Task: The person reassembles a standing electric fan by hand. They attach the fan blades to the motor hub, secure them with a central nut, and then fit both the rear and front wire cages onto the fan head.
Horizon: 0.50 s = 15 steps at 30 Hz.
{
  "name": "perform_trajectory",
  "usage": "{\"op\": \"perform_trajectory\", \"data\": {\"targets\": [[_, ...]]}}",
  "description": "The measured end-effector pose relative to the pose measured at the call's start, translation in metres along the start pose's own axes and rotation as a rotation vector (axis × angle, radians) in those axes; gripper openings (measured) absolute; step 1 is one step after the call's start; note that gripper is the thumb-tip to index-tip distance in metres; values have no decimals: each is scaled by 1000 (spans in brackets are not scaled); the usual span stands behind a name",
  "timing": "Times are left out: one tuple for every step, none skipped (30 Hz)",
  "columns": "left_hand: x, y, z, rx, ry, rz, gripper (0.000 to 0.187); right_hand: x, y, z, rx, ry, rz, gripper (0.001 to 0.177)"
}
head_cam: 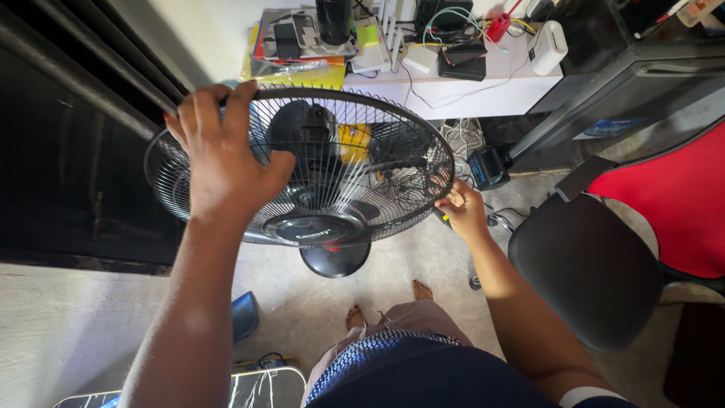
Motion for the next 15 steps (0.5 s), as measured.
{"op": "perform_trajectory", "data": {"targets": [[0, -1, 1, 1, 2, 3, 78, 3, -5, 1, 31, 24, 36, 43], [1, -1, 1, 12, 6, 3, 78, 7, -10, 1, 2, 17, 36, 48], [1, -2, 2, 23, 10, 3, 78, 11, -14, 1, -27, 11, 35, 53], [1, -2, 1, 33, 16, 1, 78, 15, -19, -1, -57, 3, 33, 59], [2, -2, 1, 35, 24, -7, 77, 16, -22, -2, -24, -5, 15, 65], [3, -2, 2, 37, 29, -16, 75, 19, -25, -1, 12, -12, -6, 71], [4, -3, 3, 38, 34, -26, 74, 21, -26, 0, 48, -18, -27, 77], [5, -3, 4, 39, 37, -16, 75, 22, -26, 1, 86, -45, 13, 82], [5, -3, 5, 40, 39, -7, 76, 24, -26, 3, 124, -73, 52, 88], [6, -3, 3, 43, 48, 3, 76, 24, -25, 0, 155, -100, 94, 93], [6, -4, 3, 51, 51, 2, 75, 25, -25, -3, 125, -141, 80, 95], [5, -3, 4, 55, 51, 1, 75, 25, -24, -3, 100, -182, 66, 98], [5, -3, 5, 59, 51, 0, 74, 26, -23, -4, 75, -224, 51, 100], [5, -3, 6, 64, 45, -9, 74, 26, -20, -3, 134, -219, 29, 98], [5, -2, 7, 69, 39, -18, 75, 25, -17, -3, 193, -213, 8, 97]]}}
Point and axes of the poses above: each hand's wrist, its own z-axis away from the middle knuckle, its own x-axis out of the palm, y = z × x, the point moved 1 cm from there along -z, towards the middle knuckle, and after that the axes turned 3 degrees about z, right-handed, at the moved point
